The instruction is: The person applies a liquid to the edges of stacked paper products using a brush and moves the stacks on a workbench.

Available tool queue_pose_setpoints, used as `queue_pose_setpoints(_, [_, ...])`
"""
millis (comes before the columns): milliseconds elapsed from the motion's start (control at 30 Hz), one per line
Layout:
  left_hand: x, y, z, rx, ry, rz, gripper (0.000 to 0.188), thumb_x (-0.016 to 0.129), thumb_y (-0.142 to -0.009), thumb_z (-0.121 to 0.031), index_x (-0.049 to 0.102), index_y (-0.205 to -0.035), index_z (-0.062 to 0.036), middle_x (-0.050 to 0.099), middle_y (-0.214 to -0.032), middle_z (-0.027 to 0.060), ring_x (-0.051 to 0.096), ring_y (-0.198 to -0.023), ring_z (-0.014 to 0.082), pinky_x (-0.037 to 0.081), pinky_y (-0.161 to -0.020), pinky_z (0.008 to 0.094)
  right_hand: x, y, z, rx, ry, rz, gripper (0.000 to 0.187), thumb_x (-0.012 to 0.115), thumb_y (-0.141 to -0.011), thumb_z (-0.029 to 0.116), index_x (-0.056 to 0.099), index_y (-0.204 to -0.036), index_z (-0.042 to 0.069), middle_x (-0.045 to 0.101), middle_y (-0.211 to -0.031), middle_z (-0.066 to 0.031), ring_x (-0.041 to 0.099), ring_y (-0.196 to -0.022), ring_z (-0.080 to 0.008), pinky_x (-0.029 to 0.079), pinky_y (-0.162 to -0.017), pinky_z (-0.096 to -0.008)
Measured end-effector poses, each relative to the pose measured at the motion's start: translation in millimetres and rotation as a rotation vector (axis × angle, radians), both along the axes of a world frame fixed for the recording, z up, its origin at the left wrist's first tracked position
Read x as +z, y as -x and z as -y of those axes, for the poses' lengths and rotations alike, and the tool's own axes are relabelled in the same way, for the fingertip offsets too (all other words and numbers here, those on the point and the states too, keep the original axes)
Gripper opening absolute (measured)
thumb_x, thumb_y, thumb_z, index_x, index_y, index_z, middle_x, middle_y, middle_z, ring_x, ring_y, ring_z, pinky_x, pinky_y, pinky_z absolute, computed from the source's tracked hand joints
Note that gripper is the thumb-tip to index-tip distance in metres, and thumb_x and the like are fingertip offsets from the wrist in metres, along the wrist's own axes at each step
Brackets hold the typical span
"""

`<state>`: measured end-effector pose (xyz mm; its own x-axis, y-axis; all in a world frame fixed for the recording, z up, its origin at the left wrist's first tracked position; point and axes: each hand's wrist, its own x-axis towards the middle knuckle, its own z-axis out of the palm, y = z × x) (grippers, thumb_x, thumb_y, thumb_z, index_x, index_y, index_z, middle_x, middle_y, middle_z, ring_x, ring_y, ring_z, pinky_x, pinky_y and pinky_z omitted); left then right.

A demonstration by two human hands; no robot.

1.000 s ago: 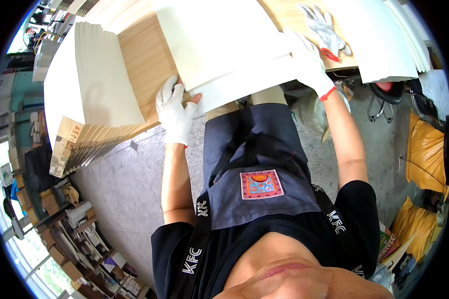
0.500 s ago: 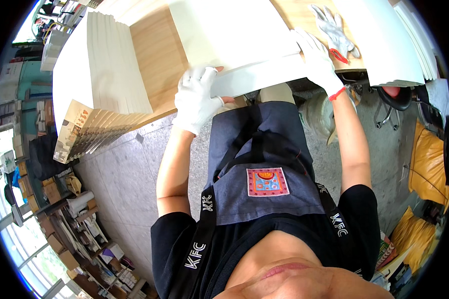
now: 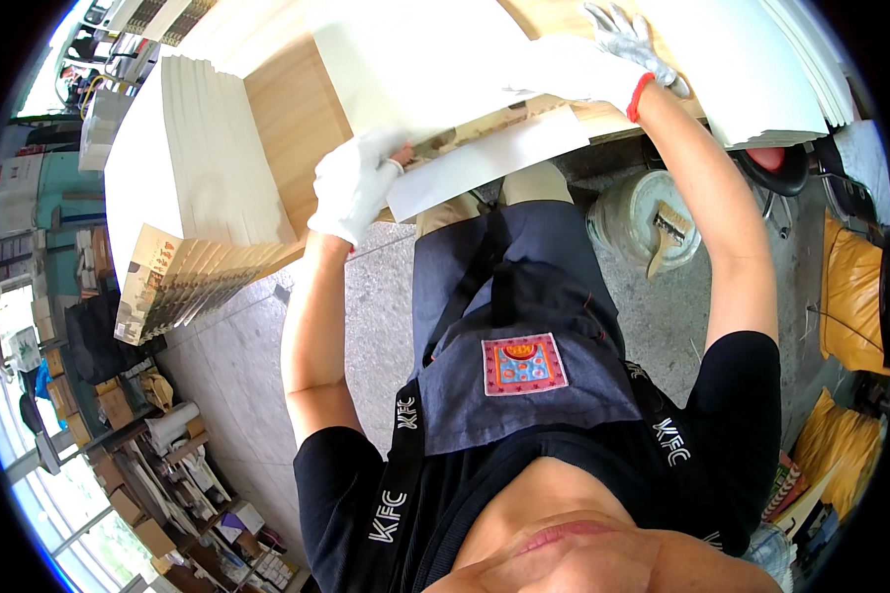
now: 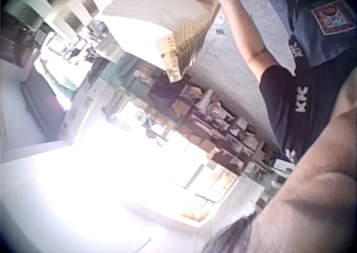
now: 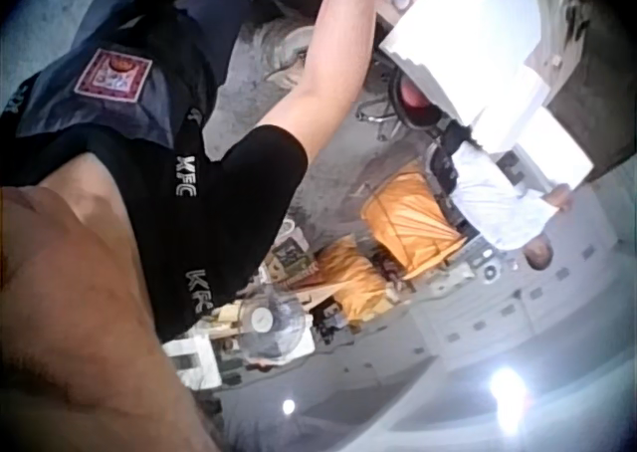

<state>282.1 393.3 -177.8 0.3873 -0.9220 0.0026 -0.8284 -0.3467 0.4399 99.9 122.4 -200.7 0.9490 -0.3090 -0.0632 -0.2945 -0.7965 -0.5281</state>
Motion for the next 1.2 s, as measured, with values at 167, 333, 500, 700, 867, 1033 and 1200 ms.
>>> queue_pose_setpoints(167, [-12, -23, 19, 0.07, -0.019, -0.039, 0.017, 0.058, -0.092, -0.026, 0.064, -0.091, -0.0099, 0.066, -0.09, 0.0112, 0.064, -0.084, 0.0306, 0.048, -0.076, 0.0388, 0, -10, 6, 0.12, 0.179, 0.063, 0.034, 0.064, -0.087, 0.042, 0.073, -0.107, 0.016, 0.071, -0.094, -0.0106, 0.065, -0.083, -0.0258, 0.051, -0.077, -0.0364])
queue_pose_setpoints(333, [-17, -26, 26, 0.085, -0.066, -0.057, 0.025, 0.07, -0.084, -0.033, 0.066, -0.092, -0.01, 0.065, -0.084, 0.0071, 0.062, -0.076, 0.0252, 0.047, -0.072, 0.0369, -27, -10, 16, 0.084, 0.096, 0.148, 0.028, 0.066, -0.084, 0.039, 0.074, -0.104, 0.021, 0.07, -0.092, -0.009, 0.065, -0.084, -0.0253, 0.05, -0.078, -0.0371])
queue_pose_setpoints(500, [-24, -33, 28, 0.176, -0.111, -0.153, 0.031, 0.077, -0.077, -0.036, 0.068, -0.084, -0.0074, 0.062, -0.072, 0.0046, 0.058, -0.067, 0.0189, 0.045, -0.069, 0.0346, -34, -11, 11, -0.02, 0.025, 0.116, 0.025, 0.066, -0.083, 0.039, 0.074, -0.1, 0.021, 0.069, -0.091, -0.0063, 0.064, -0.087, -0.0232, 0.049, -0.079, -0.037])
queue_pose_setpoints(700, [-27, -34, 33, 0.197, -0.198, -0.14, 0.028, 0.078, -0.078, -0.033, 0.067, -0.086, -0.0087, 0.061, -0.069, 0.0034, 0.058, -0.066, 0.0172, 0.046, -0.065, 0.0326, -32, -3, -3, -0.126, 0.005, 0.203, 0.024, 0.065, -0.083, 0.039, 0.07, -0.093, 0.017, 0.069, -0.092, -0.0048, 0.064, -0.085, -0.0231, 0.049, -0.079, -0.0365])
queue_pose_setpoints(867, [-4, -38, 48, -0.042, -0.261, 0.088, 0.045, 0.077, -0.079, -0.028, 0.057, -0.118, -0.0186, 0.062, -0.109, 0.0038, 0.065, -0.082, 0.0213, 0.054, -0.071, 0.0346, -43, -5, 0, -0.137, 0.006, 0.252, 0.029, 0.067, -0.082, 0.041, 0.069, -0.098, 0.018, 0.069, -0.091, -0.0046, 0.064, -0.088, -0.0222, 0.049, -0.08, -0.0364])
queue_pose_setpoints(1033, [24, -31, 114, -0.643, -0.624, 0.377, 0.068, 0.076, -0.074, -0.01, 0.049, -0.132, -0.0308, 0.05, -0.132, 0.0009, 0.064, -0.103, 0.0235, 0.057, -0.081, 0.0374, -28, -4, -7, -0.165, -0.014, 0.17, 0.037, 0.068, -0.08, 0.046, 0.068, -0.101, 0.016, 0.068, -0.096, -0.0062, 0.064, -0.091, -0.0241, 0.049, -0.082, -0.0381])
queue_pose_setpoints(1200, [34, 1, 147, -0.792, -0.834, 0.538, 0.087, 0.079, -0.067, -0.004, 0.045, -0.139, -0.0385, 0.05, -0.132, 0.0062, 0.064, -0.104, 0.0279, 0.055, -0.086, 0.0396, -40, 9, 7, -0.211, 0.177, 0.41, 0.038, 0.061, -0.087, 0.042, 0.065, -0.115, 0.016, 0.065, -0.111, -0.0101, 0.061, -0.103, -0.0277, 0.047, -0.088, -0.0396])
